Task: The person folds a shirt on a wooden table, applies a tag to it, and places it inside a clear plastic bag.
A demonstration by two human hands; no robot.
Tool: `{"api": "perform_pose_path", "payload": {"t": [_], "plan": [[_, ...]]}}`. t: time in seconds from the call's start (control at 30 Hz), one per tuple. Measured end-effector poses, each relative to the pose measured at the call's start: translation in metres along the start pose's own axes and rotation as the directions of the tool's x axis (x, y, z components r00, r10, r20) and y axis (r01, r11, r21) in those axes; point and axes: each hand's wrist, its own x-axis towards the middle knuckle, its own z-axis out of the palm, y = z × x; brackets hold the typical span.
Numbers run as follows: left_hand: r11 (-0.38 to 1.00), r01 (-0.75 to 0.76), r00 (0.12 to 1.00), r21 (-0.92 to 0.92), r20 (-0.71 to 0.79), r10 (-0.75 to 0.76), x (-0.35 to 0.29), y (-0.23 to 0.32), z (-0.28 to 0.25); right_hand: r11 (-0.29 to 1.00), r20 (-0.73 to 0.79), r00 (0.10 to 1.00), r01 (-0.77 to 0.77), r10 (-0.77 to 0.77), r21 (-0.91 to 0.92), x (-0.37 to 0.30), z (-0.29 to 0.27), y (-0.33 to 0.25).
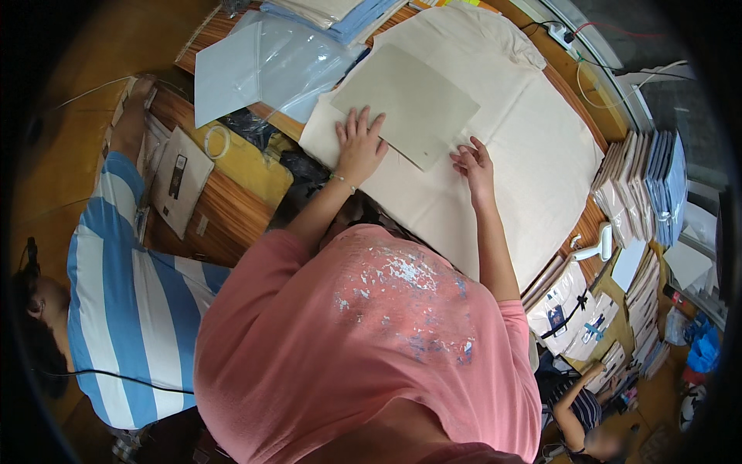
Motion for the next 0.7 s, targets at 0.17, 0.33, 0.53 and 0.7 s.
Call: {"api": "perform_pose_path", "payload": {"t": [0.17, 0.33, 0.53, 0.7], "plan": [[1.000, -0.003, 1.000, -0.014, -0.019, 0.003, 0.000, -0.001, -0.003, 0.984, 0.036, 0.991, -0.133, 0.130, 0.115, 0.004, 0.013, -0.013], [0.999, -0.007, 1.000, -0.043, -0.024, 0.006, -0.002, -0.004, -0.001, 0.984, 0.051, 0.997, -0.057, 0.049, 0.171, 0.009, 0.021, -0.008], [0.998, -0.006, 1.000, -0.064, -0.023, 0.005, -0.002, -0.005, 0.000, 0.996, 0.012, 0.999, 0.044, -0.045, 0.080, 0.013, 0.027, -0.003], [0.998, -0.009, 0.999, -0.066, -0.032, 0.007, -0.004, -0.006, 0.001, 0.998, 0.006, 0.999, 0.054, -0.054, 0.025, 0.013, 0.029, -0.003]]}}
